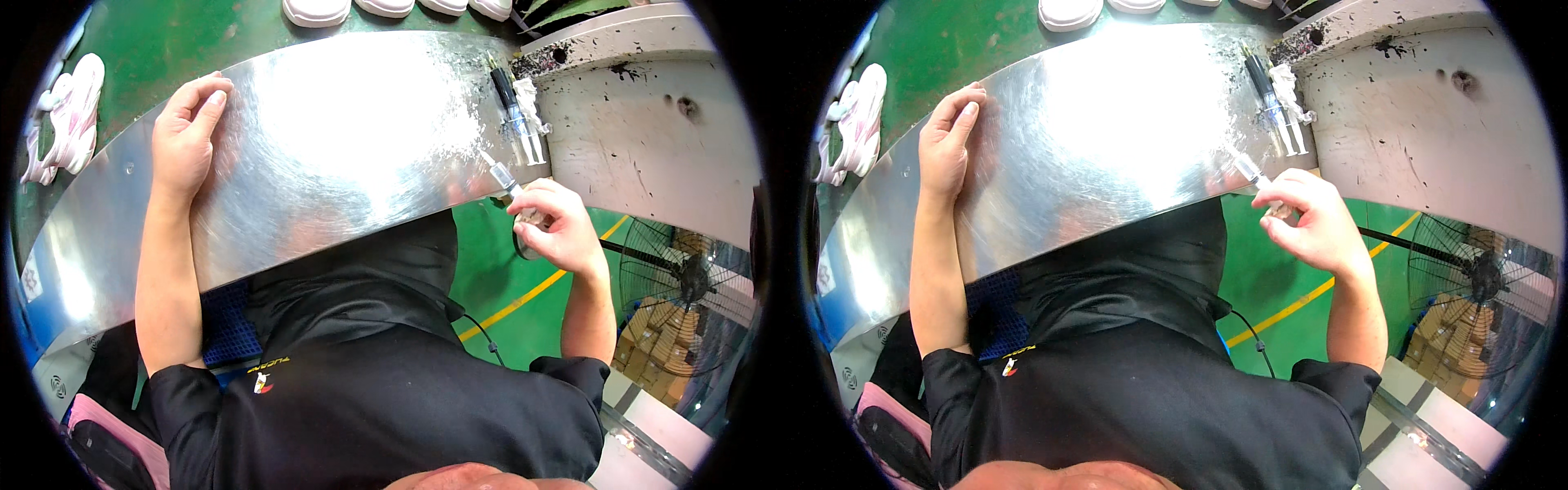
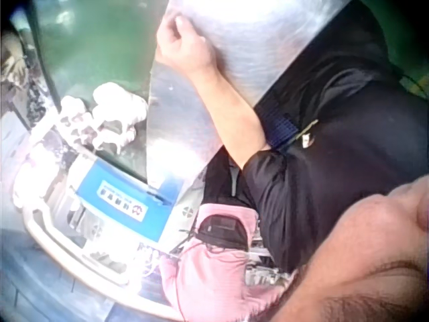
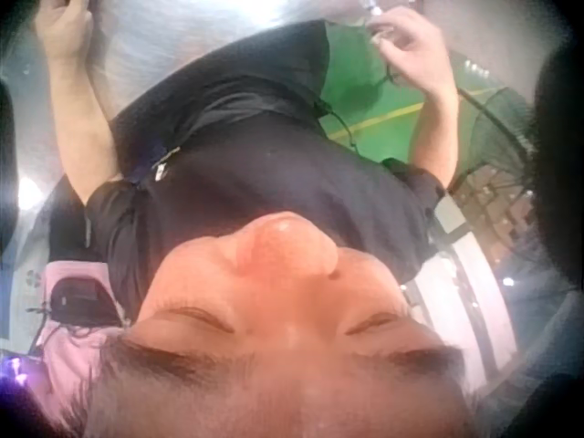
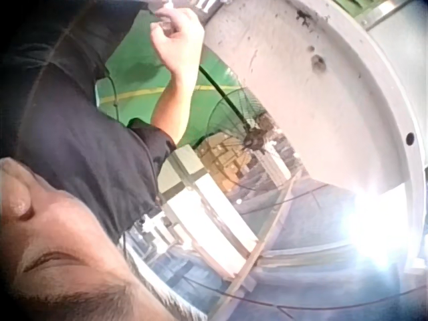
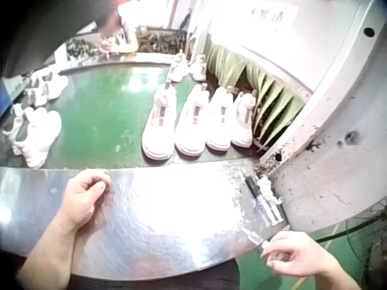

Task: The person injects a clear liquid into the sole of pink and white sneakers using a syringe. They repeatedly pick up shoes, insert the needle into the sole, and dispense the liquid before placing the shoes back on the table.

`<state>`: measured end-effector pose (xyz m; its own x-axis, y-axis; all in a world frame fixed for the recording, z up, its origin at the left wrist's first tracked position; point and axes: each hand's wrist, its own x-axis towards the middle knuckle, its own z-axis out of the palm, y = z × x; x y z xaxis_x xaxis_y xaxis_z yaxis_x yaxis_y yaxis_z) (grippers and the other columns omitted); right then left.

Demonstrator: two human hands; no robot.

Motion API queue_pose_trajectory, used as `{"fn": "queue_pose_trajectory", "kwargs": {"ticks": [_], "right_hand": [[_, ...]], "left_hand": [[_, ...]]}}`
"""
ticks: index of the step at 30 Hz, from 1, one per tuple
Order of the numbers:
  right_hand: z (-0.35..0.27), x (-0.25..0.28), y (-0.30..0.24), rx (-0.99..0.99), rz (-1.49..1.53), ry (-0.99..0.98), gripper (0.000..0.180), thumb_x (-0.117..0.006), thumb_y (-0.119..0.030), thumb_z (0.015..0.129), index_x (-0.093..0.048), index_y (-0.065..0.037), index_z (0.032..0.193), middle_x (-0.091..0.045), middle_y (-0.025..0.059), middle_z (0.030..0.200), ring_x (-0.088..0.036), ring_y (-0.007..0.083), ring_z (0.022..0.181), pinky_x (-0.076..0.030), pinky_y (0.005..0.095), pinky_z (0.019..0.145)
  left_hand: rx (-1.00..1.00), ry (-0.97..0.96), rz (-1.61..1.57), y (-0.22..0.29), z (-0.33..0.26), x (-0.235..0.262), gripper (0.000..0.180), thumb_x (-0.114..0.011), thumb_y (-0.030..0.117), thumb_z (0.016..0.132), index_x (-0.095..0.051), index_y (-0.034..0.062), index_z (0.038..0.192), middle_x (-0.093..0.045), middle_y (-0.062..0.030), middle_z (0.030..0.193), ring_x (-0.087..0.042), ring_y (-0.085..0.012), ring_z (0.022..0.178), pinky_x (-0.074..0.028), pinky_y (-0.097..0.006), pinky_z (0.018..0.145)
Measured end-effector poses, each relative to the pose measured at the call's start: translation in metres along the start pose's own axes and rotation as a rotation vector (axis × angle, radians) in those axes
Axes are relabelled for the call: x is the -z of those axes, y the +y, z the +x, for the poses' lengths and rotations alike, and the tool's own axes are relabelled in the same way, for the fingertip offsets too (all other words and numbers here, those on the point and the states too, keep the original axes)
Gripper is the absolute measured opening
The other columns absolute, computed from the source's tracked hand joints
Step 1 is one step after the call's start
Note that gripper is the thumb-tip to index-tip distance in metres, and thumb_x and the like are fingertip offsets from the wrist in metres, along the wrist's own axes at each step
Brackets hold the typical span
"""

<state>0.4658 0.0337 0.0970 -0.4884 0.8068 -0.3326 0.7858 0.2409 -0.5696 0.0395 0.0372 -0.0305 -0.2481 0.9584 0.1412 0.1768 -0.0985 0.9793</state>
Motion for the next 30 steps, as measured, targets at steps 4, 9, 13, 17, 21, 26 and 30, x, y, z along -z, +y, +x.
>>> {"fn": "queue_pose_trajectory", "kwargs": {"ticks": [4, 9, 13, 17, 21, 26, 30], "right_hand": [[-0.004, -0.025, 0.007, 0.247, 0.547, 0.041, 0.017, -0.064, -0.001, 0.072, -0.065, 0.001, 0.088, -0.06, 0.005, 0.083, -0.054, 0.0085, 0.068, -0.041, 0.0226, 0.057], [-0.001, -0.055, -0.011, 0.283, 1.062, -0.074, 0.026, -0.069, -0.013, 0.071, -0.066, 0.0, 0.094, -0.063, 0.0131, 0.093, -0.062, 0.0195, 0.082, -0.049, 0.0292, 0.073], [0.014, -0.077, -0.032, 0.426, 1.317, -0.191, 0.025, -0.067, -0.01, 0.072, -0.064, 0.002, 0.094, -0.062, 0.0181, 0.094, -0.061, 0.0231, 0.086, -0.049, 0.0316, 0.075], [0.021, -0.09, -0.053, 0.522, 1.246, -0.18, 0.026, -0.068, -0.002, 0.07, -0.064, 0.001, 0.095, -0.061, 0.0173, 0.096, -0.061, 0.0218, 0.084, -0.048, 0.0305, 0.073], [0.028, -0.092, -0.073, 0.678, 0.693, 0.071, 0.022, -0.072, 0.001, 0.065, -0.067, -0.005, 0.086, -0.057, 0.009, 0.086, -0.056, 0.0197, 0.072, -0.043, 0.0285, 0.061], [0.029, -0.098, -0.09, 0.788, 0.198, 0.348, 0.028, -0.073, 0.002, 0.058, -0.067, -0.01, 0.083, -0.05, 0.0059, 0.076, -0.05, 0.022, 0.061, -0.04, 0.031, 0.051], [0.03, -0.1, -0.095, 0.797, -0.016, 0.45, 0.031, -0.071, 0.001, 0.052, -0.067, -0.01, 0.08, -0.047, 0.0023, 0.07, -0.045, 0.0189, 0.055, -0.037, 0.03, 0.046]], "left_hand": [[0.032, -0.007, -0.051, 0.009, -0.004, -0.004, 0.016, -0.06, 0.009, 0.087, -0.065, 0.0015, 0.101, -0.062, -0.0065, 0.105, -0.056, -0.0134, 0.099, -0.042, -0.026, 0.089], [0.205, -0.239, -0.37, 0.078, -0.042, -0.037, 0.025, -0.056, 0.01, 0.09, -0.057, -0.0008, 0.112, -0.063, -0.0102, 0.102, -0.059, -0.0182, 0.094, -0.046, -0.031, 0.086], [0.224, -0.414, -0.625, 0.096, -0.069, -0.054, 0.035, -0.059, 0.011, 0.088, -0.054, -0.0045, 0.119, -0.063, -0.013, 0.103, -0.061, -0.0207, 0.093, -0.049, -0.033, 0.083], [0.273, -0.439, -0.79, 0.105, -0.084, -0.06, 0.038, -0.062, 0.012, 0.087, -0.053, -0.0064, 0.119, -0.064, -0.014, 0.101, -0.062, -0.021, 0.089, -0.05, -0.032, 0.079], [0.314, -0.391, -0.874, 0.109, -0.093, -0.059, 0.037, -0.066, 0.008, 0.085, -0.055, -0.0063, 0.117, -0.064, -0.0137, 0.094, -0.063, -0.0197, 0.085, -0.052, -0.03, 0.077], [0.275, -0.348, -0.836, 0.109, -0.096, -0.058, 0.033, -0.065, 0.007, 0.084, -0.056, -0.0061, 0.113, -0.064, -0.0133, 0.092, -0.062, -0.0186, 0.085, -0.051, -0.031, 0.078], [0.235, -0.323, -0.799, 0.108, -0.093, -0.06, 0.03, -0.065, 0.007, 0.085, -0.057, -0.0064, 0.111, -0.064, -0.0141, 0.094, -0.062, -0.0182, 0.086, -0.051, -0.03, 0.078]]}}
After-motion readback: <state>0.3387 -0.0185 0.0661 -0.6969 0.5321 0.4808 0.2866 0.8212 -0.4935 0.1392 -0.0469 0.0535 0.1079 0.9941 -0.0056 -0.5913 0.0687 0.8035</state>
